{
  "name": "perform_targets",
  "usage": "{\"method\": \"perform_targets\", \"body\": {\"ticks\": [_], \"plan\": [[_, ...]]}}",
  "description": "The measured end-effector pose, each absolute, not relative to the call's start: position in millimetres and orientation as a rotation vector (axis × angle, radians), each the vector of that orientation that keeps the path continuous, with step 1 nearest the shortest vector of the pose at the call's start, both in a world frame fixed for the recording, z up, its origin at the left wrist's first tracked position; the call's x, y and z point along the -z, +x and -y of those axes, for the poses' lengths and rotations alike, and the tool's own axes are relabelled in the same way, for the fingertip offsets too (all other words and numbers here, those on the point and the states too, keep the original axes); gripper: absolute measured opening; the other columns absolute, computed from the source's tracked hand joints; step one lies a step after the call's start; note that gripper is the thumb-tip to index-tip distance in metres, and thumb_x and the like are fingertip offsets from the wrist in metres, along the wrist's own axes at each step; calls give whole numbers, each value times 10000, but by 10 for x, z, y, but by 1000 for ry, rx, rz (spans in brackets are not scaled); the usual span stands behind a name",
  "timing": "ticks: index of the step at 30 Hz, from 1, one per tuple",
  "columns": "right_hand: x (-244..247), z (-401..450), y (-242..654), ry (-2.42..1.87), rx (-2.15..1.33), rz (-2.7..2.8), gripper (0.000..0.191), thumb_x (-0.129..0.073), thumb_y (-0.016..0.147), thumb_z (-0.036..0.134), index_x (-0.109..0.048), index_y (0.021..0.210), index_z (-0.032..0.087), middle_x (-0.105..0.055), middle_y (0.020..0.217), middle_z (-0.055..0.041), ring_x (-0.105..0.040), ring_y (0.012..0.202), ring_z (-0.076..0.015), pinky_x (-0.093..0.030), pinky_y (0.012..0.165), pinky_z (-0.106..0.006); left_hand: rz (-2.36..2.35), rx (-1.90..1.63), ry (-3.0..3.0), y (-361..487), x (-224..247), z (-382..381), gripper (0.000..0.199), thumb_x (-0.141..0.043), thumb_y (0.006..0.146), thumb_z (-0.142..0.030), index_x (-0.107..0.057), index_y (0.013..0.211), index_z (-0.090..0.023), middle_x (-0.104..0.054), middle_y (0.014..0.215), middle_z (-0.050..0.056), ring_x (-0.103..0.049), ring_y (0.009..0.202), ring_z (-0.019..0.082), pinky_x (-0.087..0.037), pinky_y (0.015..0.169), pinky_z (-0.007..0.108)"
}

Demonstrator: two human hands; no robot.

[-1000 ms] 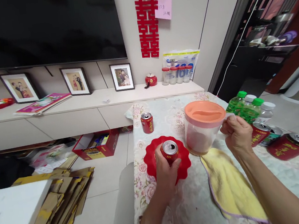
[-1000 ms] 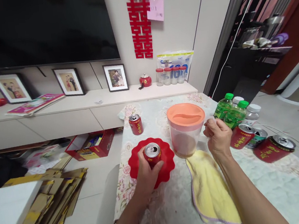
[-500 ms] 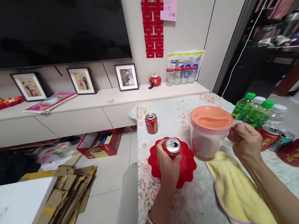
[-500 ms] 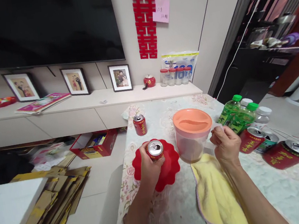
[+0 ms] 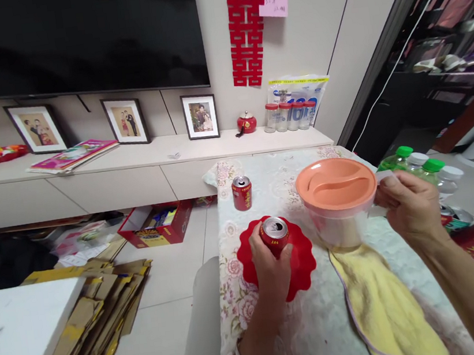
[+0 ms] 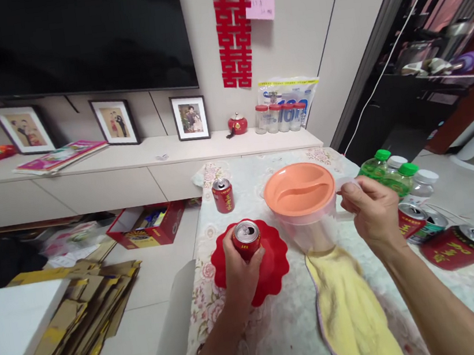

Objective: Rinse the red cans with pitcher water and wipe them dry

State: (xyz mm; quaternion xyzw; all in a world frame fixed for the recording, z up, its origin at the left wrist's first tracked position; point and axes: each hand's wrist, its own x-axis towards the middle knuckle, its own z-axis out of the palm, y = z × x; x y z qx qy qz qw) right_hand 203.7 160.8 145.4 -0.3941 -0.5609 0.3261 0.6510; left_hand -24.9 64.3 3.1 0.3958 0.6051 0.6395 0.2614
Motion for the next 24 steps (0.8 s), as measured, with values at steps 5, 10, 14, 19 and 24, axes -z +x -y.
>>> {"method": "perform_targets", "body": {"ticks": [5,10,14,19,24], "plan": [[-1643,-1579,2142,-1027,-631,1501,392,-941,715,595,-745,689,256,-535,585,18,-417,558,-138,-311,492,-300,-1669,-1734,1095,-227,-5,-644,752,-726,762,-155,-461,1460,-245,-586,1506,156,-562,1450,375,-434,1240,595],[-1829,-1460,2087,-1103,-469,1759,421,-898,734,673,-774,712,272,-648,658,-13,-502,624,-177,-379,556,-325,-1699,-1738,1108,-212,-12,-632,777,-721,733,-113,-484,1461,-248,-606,1497,156,-569,1447,388,-437,1234,599],[-1901,-1378,1988,-1071,-348,1923,373,-822,832,671,-817,824,298,-761,774,-30,-625,670,-209,-477,601,-345,-1717,-1729,1116,-206,-18,-628,793,-728,723,-104,-488,1465,-244,-635,1457,161,-590,1421,401,-458,1205,608],[-1962,-1342,1894,-1041,-271,2039,386,-791,859,676,-819,829,292,-779,760,-29,-624,593,-194,-463,527,-332,-1811,-1697,1124,-196,-50,-628,774,-755,719,-115,-506,1438,-257,-678,1362,148,-608,1398,414,-468,1179,617],[-2058,-1336,1838,-1001,-190,2111,369,-786,873,642,-815,805,281,-753,699,-33,-587,530,-177,-403,454,-317,-1888,-1680,1164,-182,-60,-630,796,-756,684,-97,-506,1425,-248,-700,1309,154,-640,1339,444,-495,1123,642]]}}
